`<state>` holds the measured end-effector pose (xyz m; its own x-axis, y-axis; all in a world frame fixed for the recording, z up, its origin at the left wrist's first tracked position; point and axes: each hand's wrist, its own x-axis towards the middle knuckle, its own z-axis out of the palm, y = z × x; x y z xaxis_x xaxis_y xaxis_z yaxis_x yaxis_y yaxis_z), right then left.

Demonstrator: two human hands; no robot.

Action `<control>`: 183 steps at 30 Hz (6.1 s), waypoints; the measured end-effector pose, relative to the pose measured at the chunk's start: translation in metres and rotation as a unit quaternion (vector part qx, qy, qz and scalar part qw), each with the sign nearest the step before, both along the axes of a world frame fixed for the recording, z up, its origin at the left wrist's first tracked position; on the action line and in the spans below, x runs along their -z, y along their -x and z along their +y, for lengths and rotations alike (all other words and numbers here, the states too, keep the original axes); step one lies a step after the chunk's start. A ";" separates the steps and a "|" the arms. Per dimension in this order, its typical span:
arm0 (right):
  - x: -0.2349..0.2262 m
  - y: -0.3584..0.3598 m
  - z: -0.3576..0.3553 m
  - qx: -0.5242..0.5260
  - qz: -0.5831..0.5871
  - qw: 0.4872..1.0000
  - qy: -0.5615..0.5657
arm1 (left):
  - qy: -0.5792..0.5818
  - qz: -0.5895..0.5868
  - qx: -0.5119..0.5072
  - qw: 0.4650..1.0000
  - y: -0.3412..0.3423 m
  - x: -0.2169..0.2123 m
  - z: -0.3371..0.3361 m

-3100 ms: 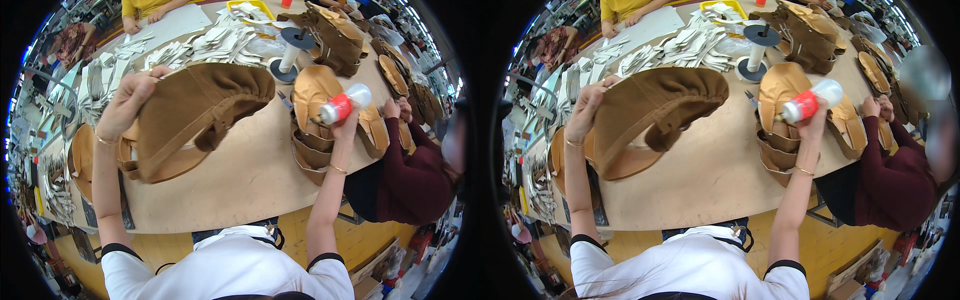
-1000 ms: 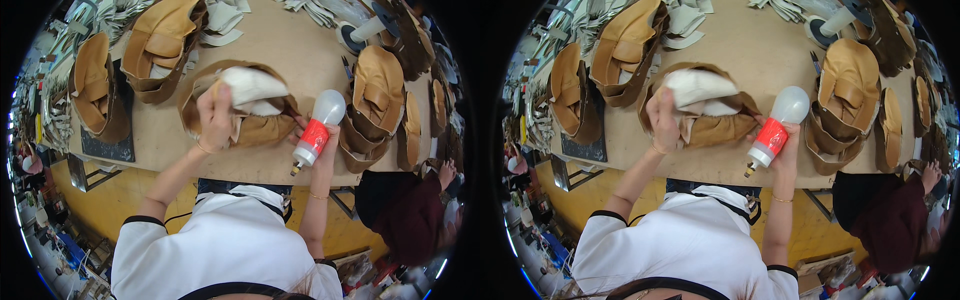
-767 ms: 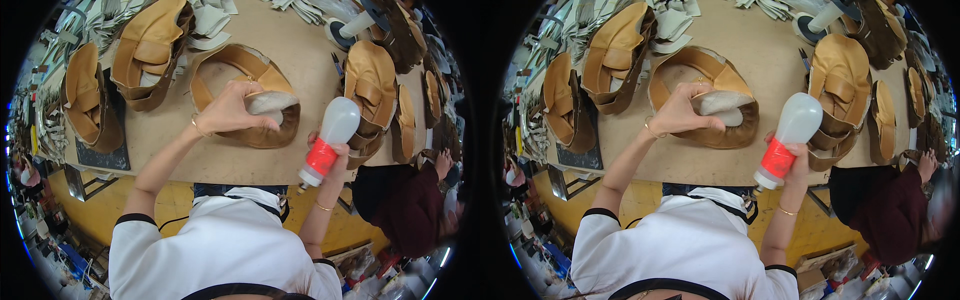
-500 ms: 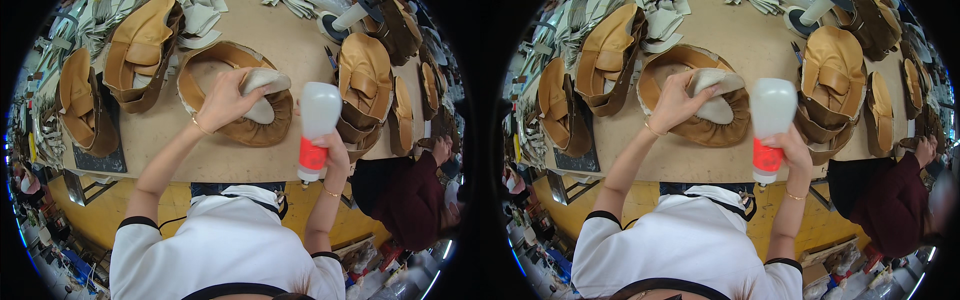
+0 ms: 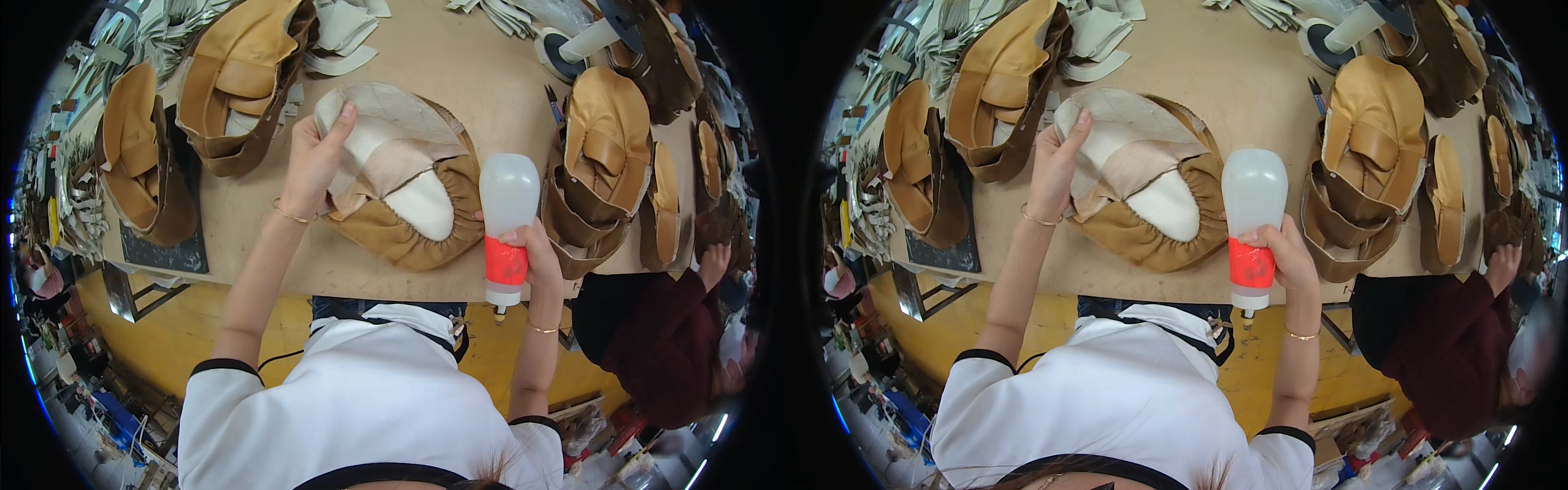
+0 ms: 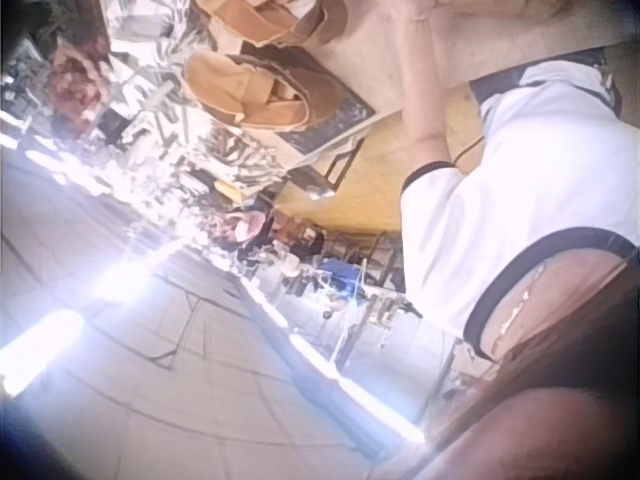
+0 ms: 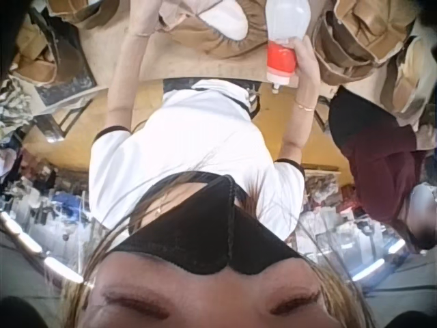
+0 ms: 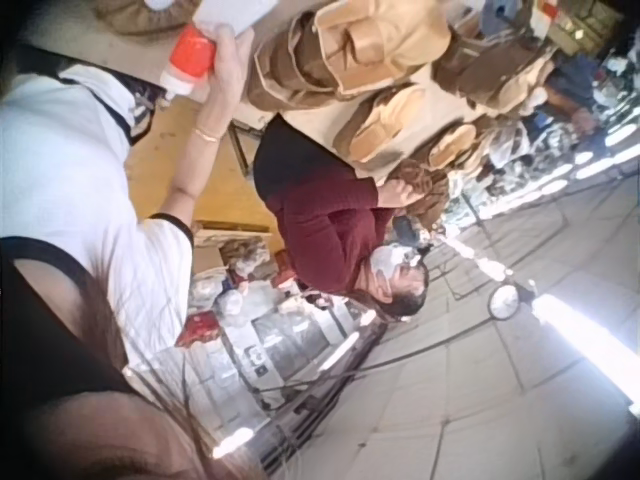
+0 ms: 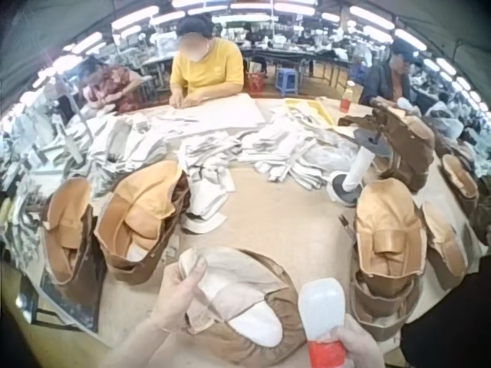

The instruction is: The person applies glue from a squeeze bottle to the edges of a white insole and presses it into a brown shoe upper. The person repeats this process on multiple shoe parts at a workbench.

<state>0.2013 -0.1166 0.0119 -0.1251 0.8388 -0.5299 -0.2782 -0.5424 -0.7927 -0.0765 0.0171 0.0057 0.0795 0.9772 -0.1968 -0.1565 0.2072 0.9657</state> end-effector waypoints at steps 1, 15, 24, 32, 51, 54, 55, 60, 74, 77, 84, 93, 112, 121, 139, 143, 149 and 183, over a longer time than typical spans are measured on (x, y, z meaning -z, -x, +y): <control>0.003 -0.001 -0.004 -0.026 -0.035 0.999 0.018 | 0.020 0.059 -0.012 0.998 0.002 0.003 -0.002; -0.037 -0.013 -0.021 0.107 0.101 0.984 -0.105 | -0.187 0.351 0.097 0.912 0.004 -0.129 -0.063; -0.030 0.018 0.024 0.066 0.115 0.986 -0.099 | -0.019 -0.438 0.345 0.830 -0.023 -0.168 -0.091; -0.014 0.052 0.067 -0.090 -0.040 0.995 0.032 | 0.069 -0.554 0.372 0.742 -0.027 -0.166 -0.104; -0.011 0.017 0.010 0.193 0.099 0.976 0.000 | -0.081 -0.656 0.324 0.677 -0.067 -0.130 -0.071; -0.015 0.018 0.008 0.180 0.074 0.981 -0.008 | -0.202 0.089 0.295 0.930 -0.048 -0.087 -0.037; -0.016 0.018 0.008 0.147 0.087 0.985 -0.016 | -0.337 0.325 0.250 0.847 -0.053 -0.071 -0.026; -0.010 0.012 0.008 0.090 0.193 0.977 -0.012 | -0.292 0.580 0.127 0.750 -0.061 -0.014 -0.016; 0.004 0.014 0.004 0.110 0.095 0.988 -0.042 | -0.186 0.574 0.203 0.771 -0.052 0.003 -0.014; 0.004 0.014 0.006 0.106 0.083 0.990 -0.045 | -0.278 0.606 0.198 0.719 -0.058 0.003 -0.006; 0.006 0.011 0.005 0.123 0.120 0.985 -0.023 | -0.291 0.562 0.240 0.736 -0.064 -0.002 -0.018; 0.010 0.008 0.006 0.136 0.111 0.985 -0.004 | -0.337 0.363 0.343 0.798 -0.053 0.008 -0.008; -0.023 0.033 0.019 0.416 -0.157 0.874 -0.195 | -0.029 0.235 0.500 0.833 -0.065 0.027 0.036; 0.005 0.065 0.048 0.322 -0.454 0.750 -0.356 | -0.014 0.253 0.415 0.874 -0.065 0.031 0.018; 0.018 0.075 0.048 0.272 -0.402 0.775 -0.404 | 0.035 0.240 0.432 0.869 -0.064 0.031 0.020; 0.013 0.061 0.049 0.289 -0.494 0.713 -0.405 | -0.055 0.254 0.430 0.865 -0.059 0.025 0.017; 0.016 0.052 0.045 0.303 -0.491 0.720 -0.384 | -0.310 0.523 0.265 0.748 -0.023 0.004 -0.032; -0.024 0.064 -0.019 0.328 -0.066 0.763 -0.553 | -0.220 0.329 0.438 0.807 -0.014 0.016 -0.004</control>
<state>0.1372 -0.1361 0.0359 0.5081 0.6409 0.5755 -0.0810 0.7007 -0.7088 -0.0622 0.0127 -0.0108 0.7982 0.5888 -0.1271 0.4407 -0.4269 0.7896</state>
